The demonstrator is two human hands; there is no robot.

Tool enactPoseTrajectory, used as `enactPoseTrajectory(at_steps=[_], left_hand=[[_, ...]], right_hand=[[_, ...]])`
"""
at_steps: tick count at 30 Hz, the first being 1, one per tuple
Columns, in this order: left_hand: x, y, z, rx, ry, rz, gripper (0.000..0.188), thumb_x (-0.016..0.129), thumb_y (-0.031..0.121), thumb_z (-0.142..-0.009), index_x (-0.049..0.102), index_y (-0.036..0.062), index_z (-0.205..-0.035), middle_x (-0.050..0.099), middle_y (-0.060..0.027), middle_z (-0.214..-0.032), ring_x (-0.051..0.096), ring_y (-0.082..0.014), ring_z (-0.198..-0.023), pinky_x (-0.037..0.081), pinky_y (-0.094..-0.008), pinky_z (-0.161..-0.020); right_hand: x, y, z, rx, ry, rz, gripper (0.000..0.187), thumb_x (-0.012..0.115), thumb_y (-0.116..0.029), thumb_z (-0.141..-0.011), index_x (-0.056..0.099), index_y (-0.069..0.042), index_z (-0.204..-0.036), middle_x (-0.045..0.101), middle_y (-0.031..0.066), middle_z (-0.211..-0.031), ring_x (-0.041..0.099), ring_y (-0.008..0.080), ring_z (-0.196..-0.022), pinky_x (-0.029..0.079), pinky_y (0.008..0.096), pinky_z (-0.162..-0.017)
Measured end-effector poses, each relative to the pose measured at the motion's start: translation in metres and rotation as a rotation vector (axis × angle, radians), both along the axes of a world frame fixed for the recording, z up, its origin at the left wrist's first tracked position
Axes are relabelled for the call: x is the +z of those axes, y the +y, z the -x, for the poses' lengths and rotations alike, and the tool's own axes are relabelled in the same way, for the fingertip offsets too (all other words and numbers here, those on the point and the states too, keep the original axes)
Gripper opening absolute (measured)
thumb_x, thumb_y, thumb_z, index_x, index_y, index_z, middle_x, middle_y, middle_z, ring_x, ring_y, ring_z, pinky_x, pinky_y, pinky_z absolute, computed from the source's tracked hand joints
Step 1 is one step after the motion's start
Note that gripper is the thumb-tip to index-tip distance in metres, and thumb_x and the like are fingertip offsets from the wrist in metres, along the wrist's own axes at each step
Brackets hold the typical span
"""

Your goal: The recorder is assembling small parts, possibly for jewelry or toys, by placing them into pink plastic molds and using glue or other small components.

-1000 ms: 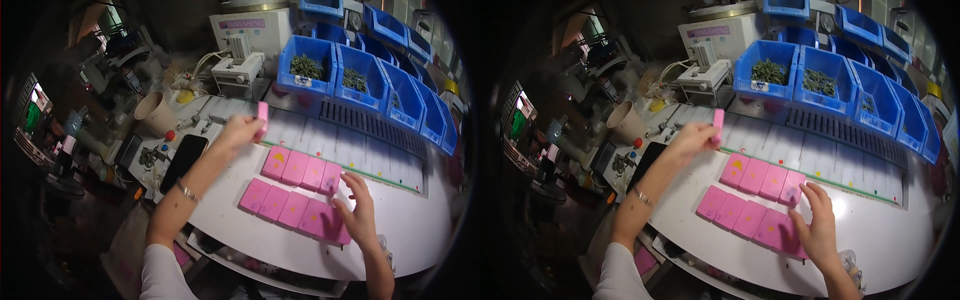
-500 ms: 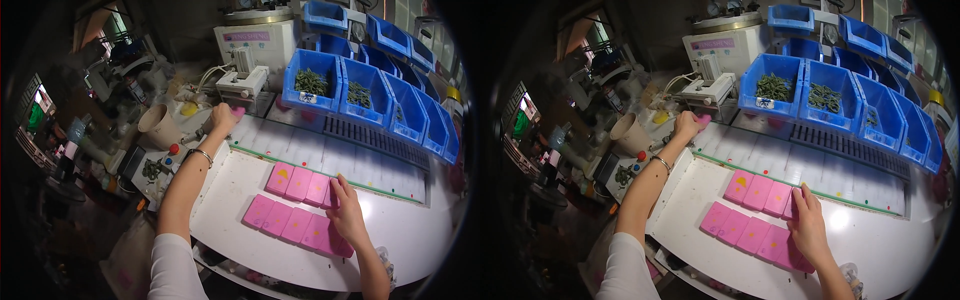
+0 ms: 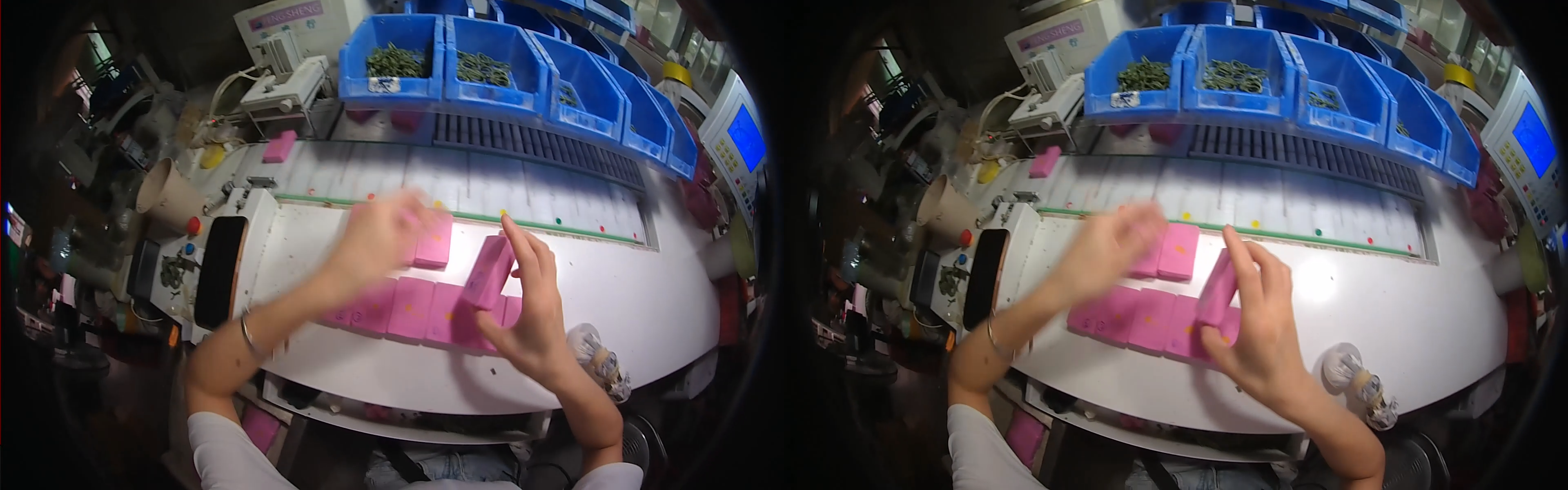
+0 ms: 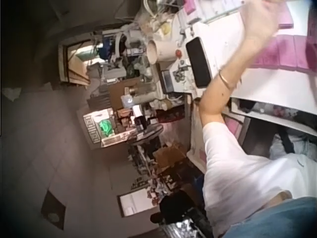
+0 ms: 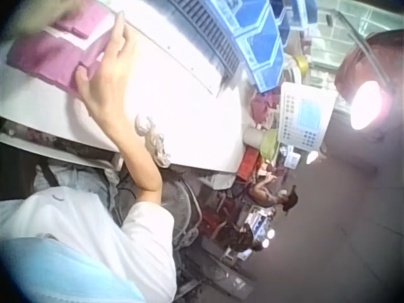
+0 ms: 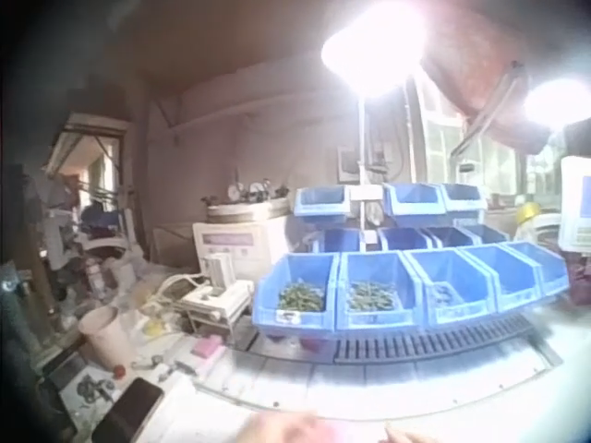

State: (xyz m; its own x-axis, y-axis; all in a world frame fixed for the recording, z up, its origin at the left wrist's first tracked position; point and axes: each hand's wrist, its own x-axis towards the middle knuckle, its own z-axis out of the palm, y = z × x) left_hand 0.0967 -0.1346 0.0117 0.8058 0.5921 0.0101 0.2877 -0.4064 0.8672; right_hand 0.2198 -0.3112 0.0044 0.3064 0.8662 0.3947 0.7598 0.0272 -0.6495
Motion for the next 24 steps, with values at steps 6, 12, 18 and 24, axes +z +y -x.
enactPoseTrajectory(at_steps=[6, 12, 18, 24], left_hand=[[-0.010, -0.125, -0.005, -0.092, -0.180, 0.782, 0.054, 0.035, 0.047, -0.096, 0.034, -0.0019, -0.120, 0.052, -0.0151, -0.102, 0.052, -0.0137, -0.076, 0.046, -0.0271, -0.068], [-0.025, -0.156, -0.009, -0.009, -0.356, 1.020, 0.056, 0.029, 0.048, -0.096, 0.035, -0.0006, -0.123, 0.050, -0.0075, -0.095, 0.052, -0.0116, -0.077, 0.048, -0.0250, -0.071], [-0.026, -0.161, -0.003, 0.064, -0.413, 1.100, 0.053, 0.030, 0.045, -0.098, 0.050, -0.0026, -0.111, 0.057, -0.0082, -0.101, 0.055, -0.0092, -0.088, 0.049, -0.0253, -0.077], [-0.029, -0.163, -0.003, 0.097, -0.406, 0.769, 0.047, 0.034, 0.032, -0.099, 0.059, -0.0065, -0.089, 0.060, -0.0035, -0.077, 0.054, -0.0075, -0.073, 0.048, -0.0235, -0.067]], right_hand=[[-0.004, -0.038, 0.025, 0.026, -0.094, -0.245, 0.068, 0.066, 0.008, -0.061, 0.042, 0.013, -0.125, 0.047, 0.0264, -0.118, 0.051, 0.0389, -0.106, 0.045, 0.0404, -0.088], [-0.009, -0.068, 0.021, -0.057, -0.243, -0.235, 0.058, 0.071, -0.002, -0.067, 0.049, 0.011, -0.119, 0.051, 0.0216, -0.113, 0.053, 0.0335, -0.101, 0.047, 0.0369, -0.084], [0.005, -0.091, 0.013, 0.125, -0.211, -0.273, 0.038, 0.070, -0.008, -0.072, 0.060, 0.005, -0.105, 0.058, 0.0101, -0.087, 0.056, 0.0263, -0.081, 0.049, 0.0351, -0.069], [0.003, -0.080, 0.021, -0.058, 0.183, -0.160, 0.030, 0.065, 0.010, -0.071, 0.059, 0.003, -0.100, 0.059, 0.0119, -0.073, 0.059, 0.0206, -0.059, 0.045, 0.0273, -0.047]])
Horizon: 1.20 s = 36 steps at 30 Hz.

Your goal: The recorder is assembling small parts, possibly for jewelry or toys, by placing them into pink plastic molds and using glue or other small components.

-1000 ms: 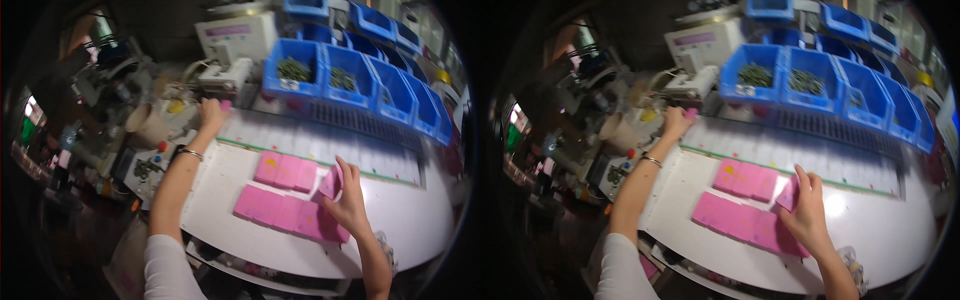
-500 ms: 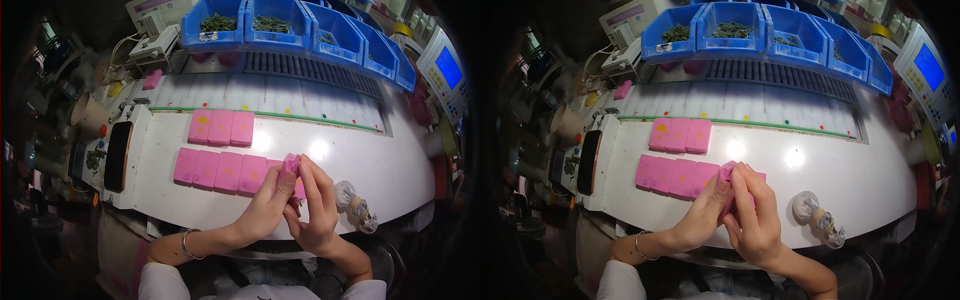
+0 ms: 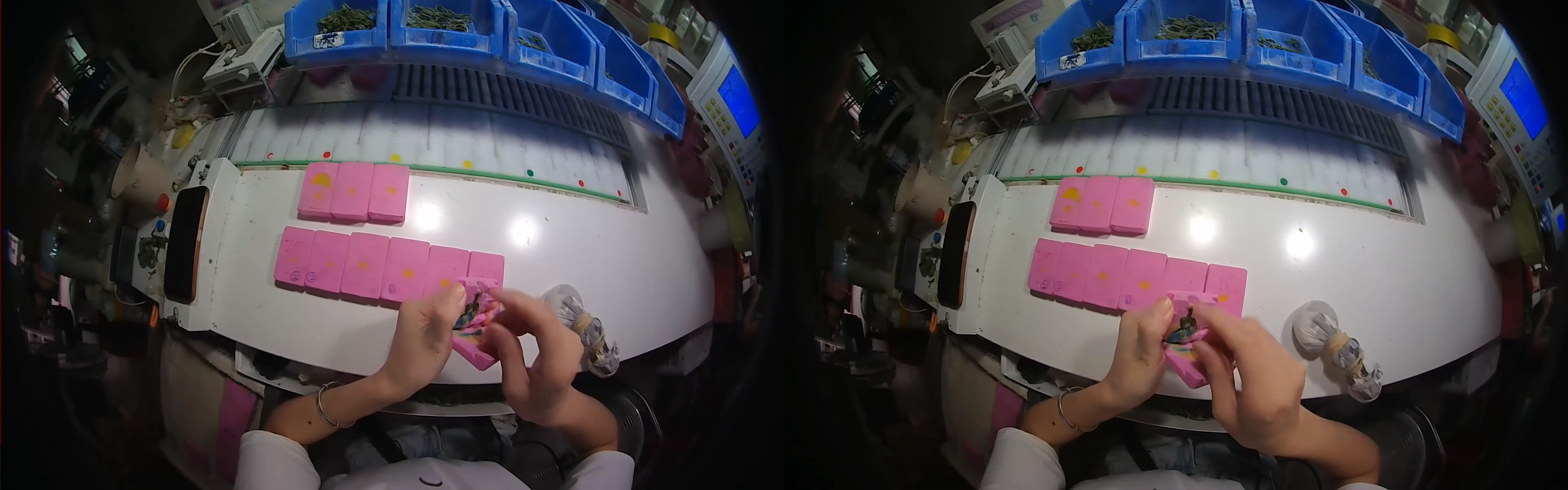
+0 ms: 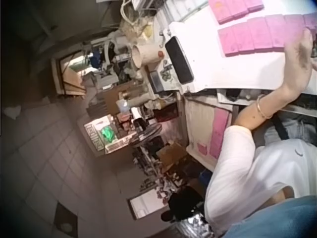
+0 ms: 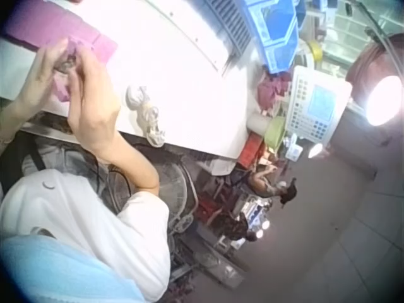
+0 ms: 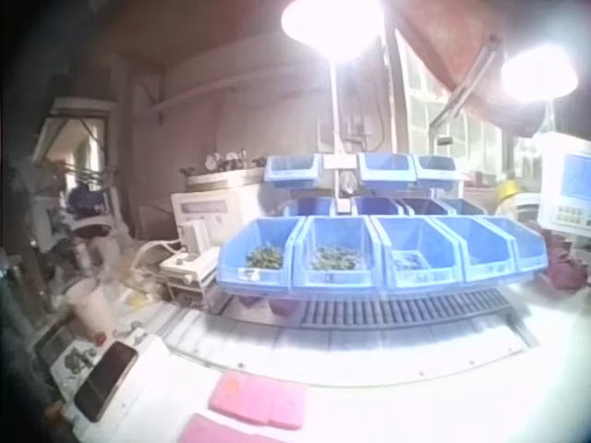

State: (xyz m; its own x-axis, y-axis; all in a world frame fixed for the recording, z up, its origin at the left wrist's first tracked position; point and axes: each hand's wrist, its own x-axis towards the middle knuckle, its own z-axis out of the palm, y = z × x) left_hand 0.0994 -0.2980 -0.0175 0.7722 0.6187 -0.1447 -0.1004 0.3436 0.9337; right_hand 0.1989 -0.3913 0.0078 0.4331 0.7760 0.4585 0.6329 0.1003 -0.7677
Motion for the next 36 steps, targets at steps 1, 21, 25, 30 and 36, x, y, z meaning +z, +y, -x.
enactPoseTrajectory(at_steps=[1, 21, 25, 30, 36], left_hand=[[-0.004, 0.000, 0.002, 0.001, 0.002, 0.003, 0.047, 0.034, 0.032, -0.099, 0.059, -0.0065, -0.089, 0.060, -0.0035, -0.077, 0.054, -0.0075, -0.073, 0.048, -0.0235, -0.067], [-0.036, -0.006, 0.009, 0.193, 0.180, -0.400, 0.045, 0.041, 0.024, -0.097, 0.051, -0.0042, -0.064, 0.041, -0.0122, -0.048, 0.037, -0.0155, -0.044, 0.034, -0.0337, -0.044], [-0.029, -0.007, 0.007, 0.228, 0.140, -0.507, 0.044, 0.040, 0.023, -0.097, 0.052, -0.0044, -0.065, 0.046, -0.0153, -0.051, 0.042, -0.0226, -0.042, 0.036, -0.0349, -0.045], [-0.025, -0.008, 0.008, 0.183, 0.206, -0.622, 0.041, 0.041, 0.020, -0.096, 0.052, -0.0050, -0.066, 0.049, -0.0183, -0.054, 0.049, -0.0313, -0.044, 0.037, -0.0378, -0.045], [-0.025, -0.006, 0.012, 0.184, 0.201, -0.648, 0.039, 0.040, 0.018, -0.096, 0.050, -0.0050, -0.065, 0.048, -0.0181, -0.054, 0.048, -0.0330, -0.045, 0.037, -0.0389, -0.046]], right_hand=[[0.001, 0.004, 0.000, 0.001, 0.002, 0.003, 0.030, 0.065, 0.010, -0.071, 0.059, 0.003, -0.100, 0.059, 0.0119, -0.073, 0.059, 0.0206, -0.059, 0.045, 0.0273, -0.047], [-0.034, -0.006, 0.013, -0.205, -0.004, -0.045, 0.024, 0.069, 0.010, -0.070, 0.056, 0.005, -0.089, 0.059, 0.0122, -0.078, 0.060, 0.0155, -0.058, 0.050, 0.0234, -0.050], [-0.022, -0.003, 0.008, -0.259, -0.033, -0.023, 0.023, 0.070, 0.007, -0.071, 0.057, 0.004, -0.090, 0.059, 0.0128, -0.078, 0.060, 0.0178, -0.058, 0.049, 0.0245, -0.049], [-0.019, -0.010, 0.004, -0.032, -0.058, 0.227, 0.024, 0.067, 0.006, -0.072, 0.058, 0.002, -0.094, 0.057, 0.0120, -0.075, 0.058, 0.0217, -0.058, 0.045, 0.0291, -0.049], [-0.011, -0.008, 0.007, -0.131, -0.149, 0.195, 0.024, 0.064, 0.009, -0.071, 0.058, 0.002, -0.094, 0.057, 0.0118, -0.074, 0.058, 0.0232, -0.061, 0.046, 0.0301, -0.050]])
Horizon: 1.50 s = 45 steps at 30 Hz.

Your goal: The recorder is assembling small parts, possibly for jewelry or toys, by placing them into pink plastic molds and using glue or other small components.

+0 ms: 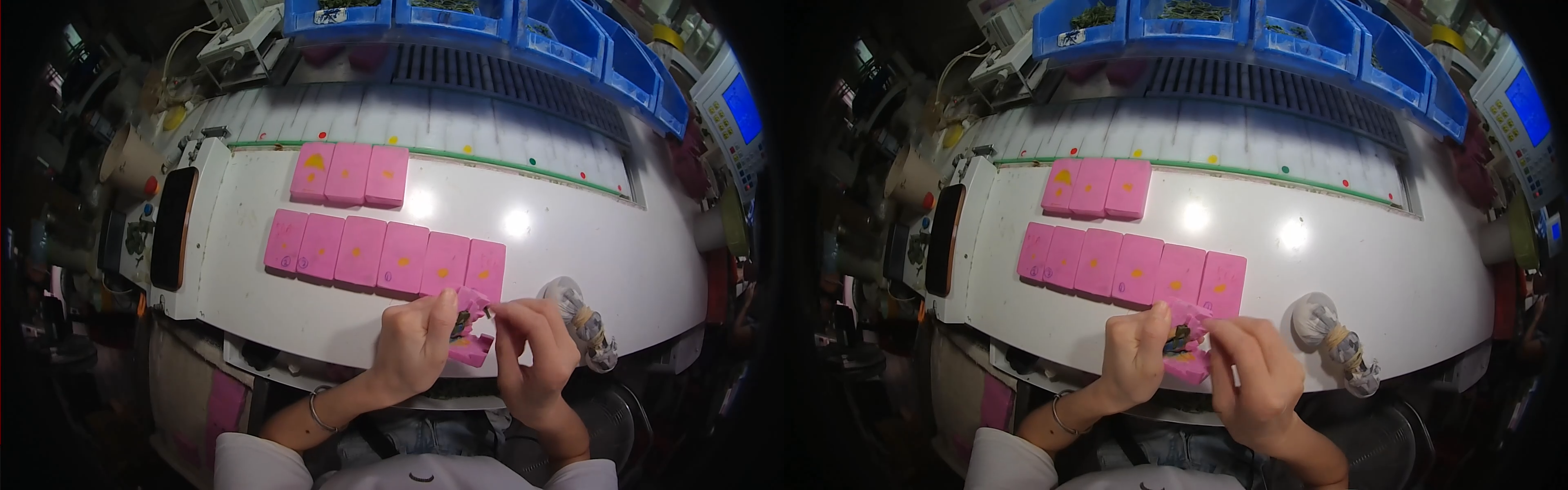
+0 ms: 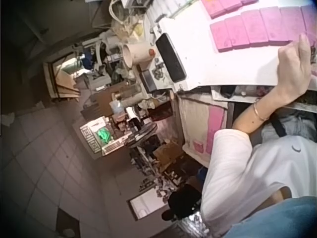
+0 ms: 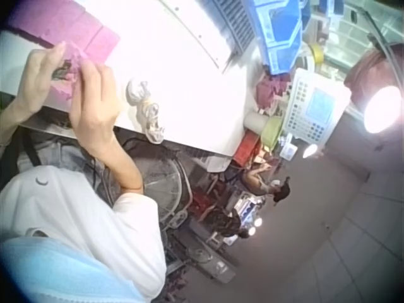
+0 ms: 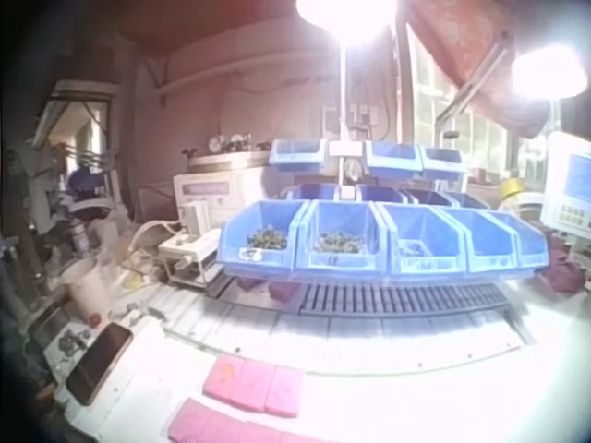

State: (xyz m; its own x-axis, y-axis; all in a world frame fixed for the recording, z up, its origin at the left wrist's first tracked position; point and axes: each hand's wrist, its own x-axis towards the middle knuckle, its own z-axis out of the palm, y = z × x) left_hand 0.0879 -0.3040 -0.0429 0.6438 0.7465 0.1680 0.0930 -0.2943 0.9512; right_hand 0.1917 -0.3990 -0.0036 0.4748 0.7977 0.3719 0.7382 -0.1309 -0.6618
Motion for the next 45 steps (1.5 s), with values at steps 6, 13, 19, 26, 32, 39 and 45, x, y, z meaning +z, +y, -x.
enactPoseTrajectory(at_steps=[6, 13, 19, 26, 32, 39, 45], left_hand=[[0.006, -0.001, 0.000, -0.019, -0.002, 0.034, 0.039, 0.040, 0.018, -0.096, 0.051, -0.0054, -0.066, 0.049, -0.0191, -0.056, 0.049, -0.0329, -0.048, 0.038, -0.0383, -0.048], [0.003, -0.001, -0.003, 0.004, -0.001, 0.069, 0.042, 0.037, 0.016, -0.096, 0.044, -0.0059, -0.060, 0.040, -0.0131, -0.049, 0.037, -0.0169, -0.044, 0.031, -0.0345, -0.045], [0.003, 0.002, -0.003, -0.028, 0.033, 0.065, 0.042, 0.041, 0.020, -0.096, 0.051, -0.0046, -0.064, 0.046, -0.0186, -0.052, 0.047, -0.0332, -0.045, 0.037, -0.0378, -0.046], [-0.011, 0.014, 0.008, -0.138, -0.040, 0.429, 0.038, 0.053, 0.030, -0.092, 0.064, -0.0045, -0.079, 0.061, -0.0105, -0.063, 0.054, -0.0126, -0.053, 0.043, -0.0278, -0.051], [0.007, 0.011, 0.003, -0.288, -0.172, 0.312, 0.019, 0.063, 0.015, -0.086, 0.063, -0.0022, -0.095, 0.064, -0.0081, -0.081, 0.059, -0.0110, -0.080, 0.046, -0.0236, -0.072], [0.013, 0.031, 0.019, -0.530, -0.294, 0.817, 0.023, 0.055, 0.021, -0.090, 0.060, -0.0015, -0.086, 0.060, -0.0066, -0.079, 0.057, -0.0118, -0.073, 0.046, -0.0251, -0.069], [0.017, 0.046, 0.048, -0.488, -0.436, 1.056, 0.024, 0.053, 0.021, -0.092, 0.061, -0.0014, -0.092, 0.060, -0.0044, -0.082, 0.056, -0.0094, -0.077, 0.046, -0.0230, -0.071]], right_hand=[[-0.005, 0.003, 0.001, 0.154, 0.163, -0.028, 0.023, 0.061, 0.010, -0.073, 0.057, 0.002, -0.093, 0.056, 0.0136, -0.074, 0.058, 0.0271, -0.062, 0.046, 0.0321, -0.053], [-0.004, -0.001, 0.001, 0.188, 0.201, 0.041, 0.020, 0.061, 0.010, -0.074, 0.055, 0.002, -0.091, 0.054, 0.0130, -0.079, 0.058, 0.0268, -0.063, 0.046, 0.0320, -0.054], [-0.003, -0.002, -0.004, 0.239, 0.230, 0.059, 0.021, 0.061, 0.010, -0.075, 0.053, 0.003, -0.093, 0.052, 0.0133, -0.084, 0.056, 0.0232, -0.063, 0.046, 0.0303, -0.052], [-0.002, -0.005, -0.016, 0.017, 0.982, -0.276, 0.010, 0.055, 0.004, -0.085, 0.052, 0.005, -0.095, 0.056, 0.0095, -0.083, 0.057, 0.0127, -0.066, 0.048, 0.0227, -0.050], [-0.008, 0.005, -0.024, 0.140, 1.435, -0.160, 0.012, 0.057, -0.006, -0.088, 0.053, 0.003, -0.095, 0.059, 0.0085, -0.077, 0.055, 0.0099, -0.058, 0.039, 0.0202, -0.043], [0.013, 0.029, -0.035, 0.292, 1.520, 0.074, 0.015, 0.057, -0.008, -0.088, 0.057, 0.005, -0.094, 0.059, 0.0086, -0.078, 0.053, 0.0108, -0.058, 0.039, 0.0209, -0.044], [0.058, 0.124, -0.044, 0.430, 1.029, 0.247, 0.017, 0.062, -0.011, -0.084, 0.061, 0.005, -0.082, 0.060, 0.0089, -0.070, 0.054, 0.0109, -0.053, 0.040, 0.0214, -0.044]])
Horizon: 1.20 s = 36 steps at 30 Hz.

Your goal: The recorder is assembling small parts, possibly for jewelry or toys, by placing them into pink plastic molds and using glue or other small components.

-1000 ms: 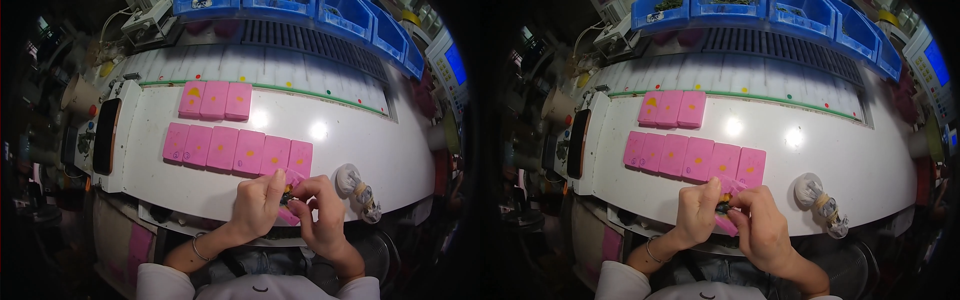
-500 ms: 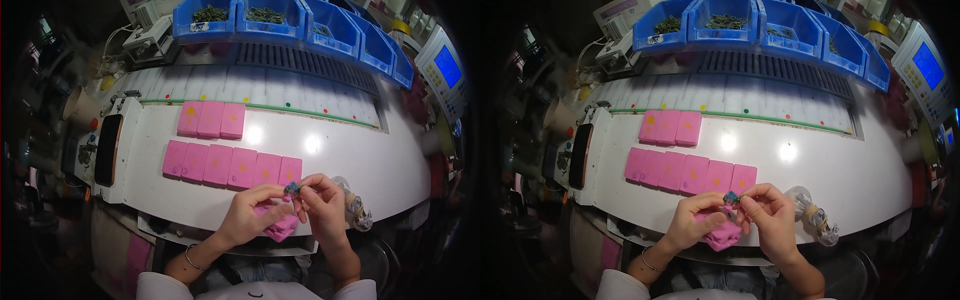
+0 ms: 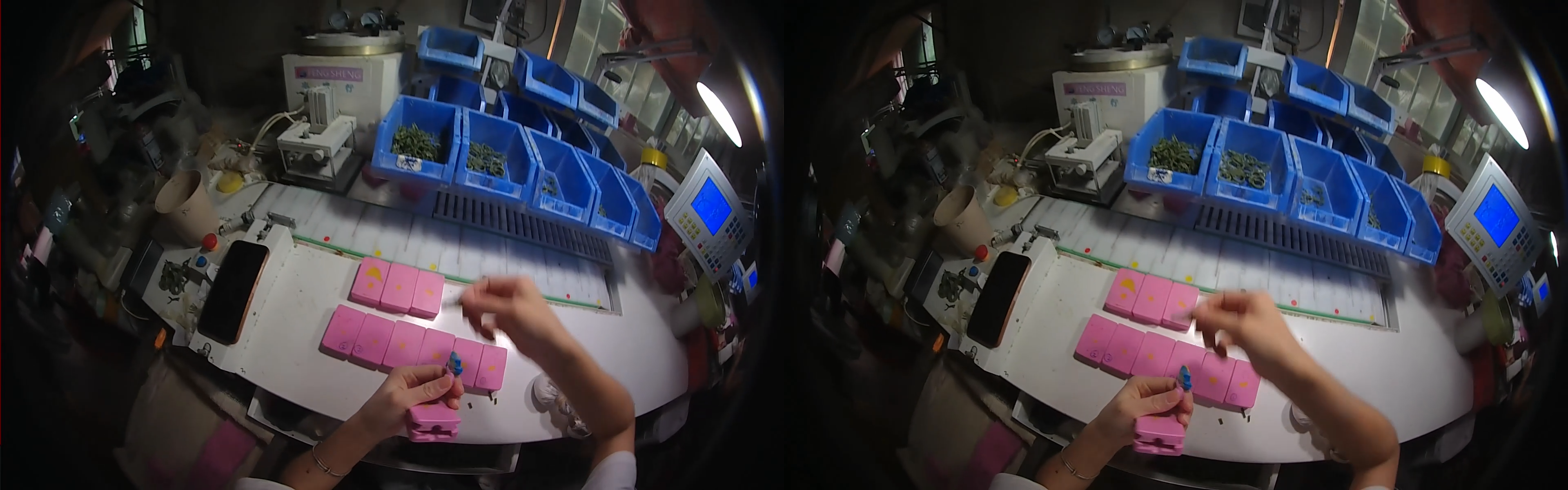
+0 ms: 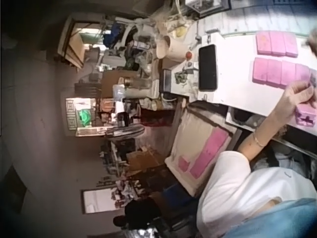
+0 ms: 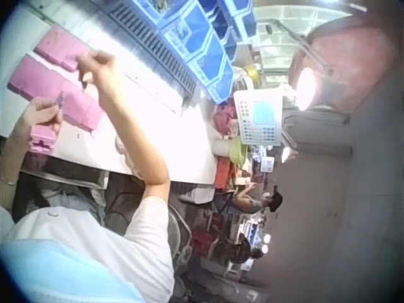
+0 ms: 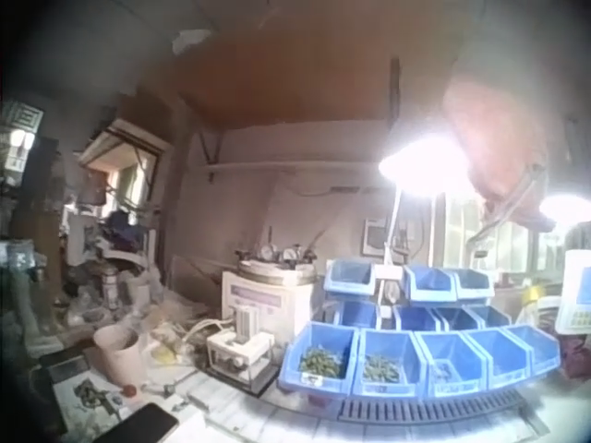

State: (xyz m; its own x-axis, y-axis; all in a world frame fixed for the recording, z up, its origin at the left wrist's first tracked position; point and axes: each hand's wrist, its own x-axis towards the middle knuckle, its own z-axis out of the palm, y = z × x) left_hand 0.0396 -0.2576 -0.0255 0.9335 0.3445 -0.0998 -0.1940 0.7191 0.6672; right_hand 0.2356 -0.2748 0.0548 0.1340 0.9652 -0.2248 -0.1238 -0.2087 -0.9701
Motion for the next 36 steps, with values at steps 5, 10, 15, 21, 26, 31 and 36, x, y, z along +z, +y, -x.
enactPoseTrajectory(at_steps=[5, 10, 15, 21, 26, 31, 36], left_hand=[[-0.021, -0.016, -0.004, -0.058, 0.304, -0.429, 0.024, 0.057, 0.019, -0.091, 0.065, -0.0035, -0.095, 0.063, -0.0021, -0.079, 0.056, -0.0058, -0.076, 0.044, -0.0193, -0.071], [-0.040, -0.036, -0.005, 0.028, 0.465, -0.640, 0.027, 0.058, 0.027, -0.088, 0.068, 0.0020, -0.090, 0.065, -0.0040, -0.071, 0.058, -0.0079, -0.065, 0.046, -0.0232, -0.063], [-0.041, -0.028, 0.003, 0.185, 0.705, -0.790, 0.031, 0.056, 0.033, -0.088, 0.069, 0.0046, -0.088, 0.066, -0.0090, -0.070, 0.062, -0.0125, -0.065, 0.048, -0.0287, -0.063], [-0.008, -0.028, -0.037, 0.337, 0.356, -0.393, 0.054, 0.033, 0.038, -0.099, 0.063, -0.0051, -0.084, 0.065, -0.0086, -0.080, 0.060, -0.0114, -0.075, 0.047, -0.0248, -0.073], [-0.015, -0.045, -0.066, 0.247, 0.242, -0.354, 0.063, 0.022, 0.045, -0.099, 0.060, -0.0051, -0.092, 0.063, -0.0087, -0.078, 0.059, -0.0128, -0.075, 0.047, -0.0240, -0.072], [-0.020, -0.072, -0.067, 0.180, 0.326, -0.649, 0.078, 0.012, 0.059, -0.093, 0.053, -0.0065, -0.107, 0.059, -0.0143, -0.093, 0.058, -0.0170, -0.091, 0.046, -0.0280, -0.082], [-0.034, -0.075, -0.059, 0.331, 0.045, -0.993, 0.062, 0.031, 0.050, -0.095, 0.043, -0.0050, -0.122, 0.053, -0.0162, -0.112, 0.053, -0.0209, -0.102, 0.043, -0.0296, -0.088]], right_hand=[[0.063, 0.121, -0.031, -0.238, -0.509, -0.417, 0.013, 0.058, -0.006, -0.080, 0.064, 0.005, -0.083, 0.059, 0.0064, -0.058, 0.053, 0.0091, -0.045, 0.040, 0.0213, -0.039], [0.068, 0.137, -0.040, -0.519, -0.578, -0.638, 0.016, 0.057, -0.004, -0.080, 0.063, 0.009, -0.086, 0.062, 0.0088, -0.062, 0.057, 0.0104, -0.050, 0.044, 0.0237, -0.043], [0.002, -0.006, 0.003, 0.007, -0.975, -0.446, 0.017, 0.067, -0.006, -0.078, 0.054, -0.001, -0.068, 0.056, 0.0072, -0.057, 0.059, 0.0171, -0.053, 0.047, 0.0269, -0.048], [-0.011, -0.112, 0.020, 0.266, -0.798, -0.223, 0.037, 0.067, -0.005, -0.076, 0.059, -0.005, -0.111, 0.058, 0.0101, -0.103, 0.056, 0.0240, -0.093, 0.046, 0.0333, -0.076], [-0.028, -0.130, -0.008, 0.265, -0.838, -0.361, 0.031, 0.067, -0.006, -0.074, 0.061, -0.002, -0.104, 0.059, 0.0094, -0.095, 0.055, 0.0262, -0.084, 0.046, 0.0351, -0.070], [-0.042, -0.153, 0.003, 0.111, -1.155, -0.435, 0.032, 0.065, -0.002, -0.066, 0.058, 0.005, -0.097, 0.056, 0.0122, -0.086, 0.054, 0.0266, -0.074, 0.047, 0.0337, -0.064], [-0.058, -0.151, 0.024, 0.088, -1.382, -0.510, 0.029, 0.060, -0.003, -0.059, 0.056, 0.006, -0.086, 0.051, 0.0137, -0.079, 0.052, 0.0274, -0.069, 0.045, 0.0334, -0.058]])
